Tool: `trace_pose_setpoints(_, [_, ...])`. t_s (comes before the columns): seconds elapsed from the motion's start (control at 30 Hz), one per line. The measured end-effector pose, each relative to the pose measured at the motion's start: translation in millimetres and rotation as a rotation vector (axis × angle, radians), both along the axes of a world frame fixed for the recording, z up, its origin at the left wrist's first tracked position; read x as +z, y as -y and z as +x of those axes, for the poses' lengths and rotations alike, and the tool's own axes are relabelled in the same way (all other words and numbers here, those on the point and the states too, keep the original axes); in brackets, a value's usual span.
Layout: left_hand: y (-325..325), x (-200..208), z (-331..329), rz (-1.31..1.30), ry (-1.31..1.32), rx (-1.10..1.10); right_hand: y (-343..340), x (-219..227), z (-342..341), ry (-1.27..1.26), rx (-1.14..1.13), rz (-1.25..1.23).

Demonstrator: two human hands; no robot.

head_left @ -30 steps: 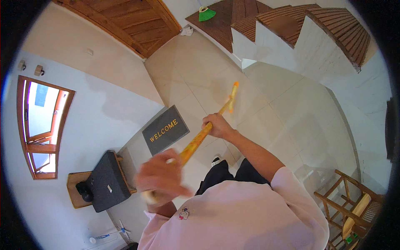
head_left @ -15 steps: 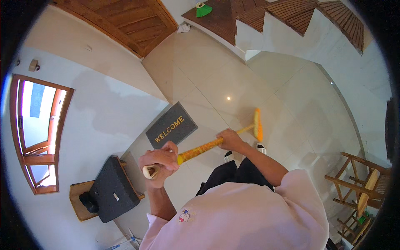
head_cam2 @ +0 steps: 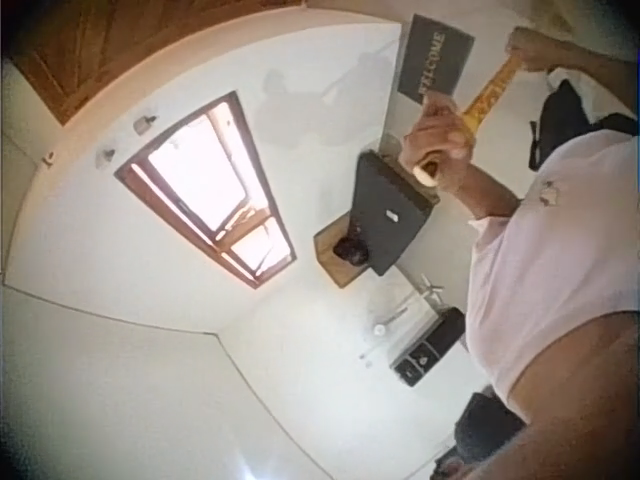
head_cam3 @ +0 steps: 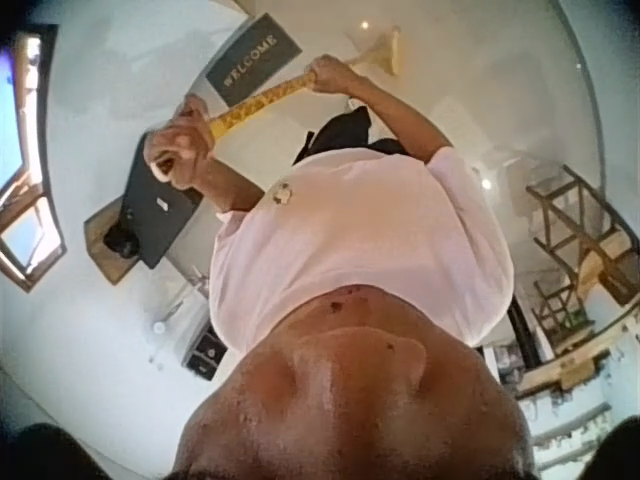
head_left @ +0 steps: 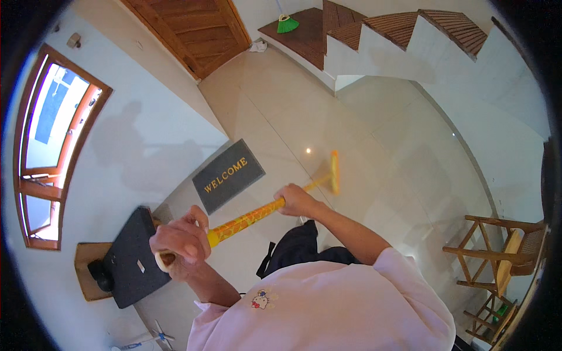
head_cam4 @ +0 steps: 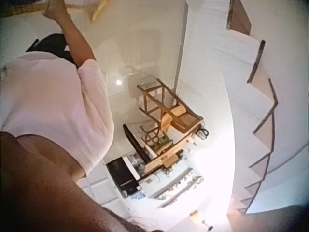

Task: Sweeping the tiled floor using a floor squeegee to collect dust and debris.

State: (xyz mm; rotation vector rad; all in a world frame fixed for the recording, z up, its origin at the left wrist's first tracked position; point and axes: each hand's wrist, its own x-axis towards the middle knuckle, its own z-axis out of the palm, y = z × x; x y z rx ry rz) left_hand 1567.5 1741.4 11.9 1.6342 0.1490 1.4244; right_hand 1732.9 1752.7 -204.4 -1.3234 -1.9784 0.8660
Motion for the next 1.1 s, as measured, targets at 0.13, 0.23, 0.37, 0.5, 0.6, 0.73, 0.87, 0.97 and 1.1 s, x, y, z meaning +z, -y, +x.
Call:
trace_pose_setpoints(0.13, [47, -27, 11, -0.243, 0.085, 0.007, 110, -15, 16, 0.013, -0.003, -0.173])
trace_pose_setpoints(0.23, [78, -56, 16, -0.523, -0.009, -0.193, 177, -35, 24, 0.044, 0.047, -0.394])
trace_pose_setpoints(0.37, [124, -59, 8, -0.554, -0.068, -0.311, 229, -40, 11, 0.041, 0.043, -0.451])
trace_pose_setpoints(0.5, [146, -27, -16, -0.259, -0.12, -0.226, 217, -26, -18, -0.053, -0.057, -0.247])
trace_pose_setpoints(0.6, [161, -17, -21, -0.206, -0.254, -0.177, 192, -28, -20, 0.006, -0.08, -0.102])
trace_pose_setpoints(0.73, [170, -8, -17, -0.049, -0.282, -0.255, 181, -16, -21, -0.117, -0.231, 0.077])
trace_pose_setpoints(0.87, [161, -9, -47, -0.099, -0.205, -0.348, 203, -20, -35, -0.061, -0.341, 0.149])
trace_pose_setpoints(0.97, [155, -32, -83, -0.299, -0.141, -0.237, 231, -15, -60, 0.058, -0.308, 0.076])
trace_pose_setpoints(1.1, [156, -75, -98, -0.626, -0.298, -0.365, 298, -91, -81, 0.112, -0.378, -0.193])
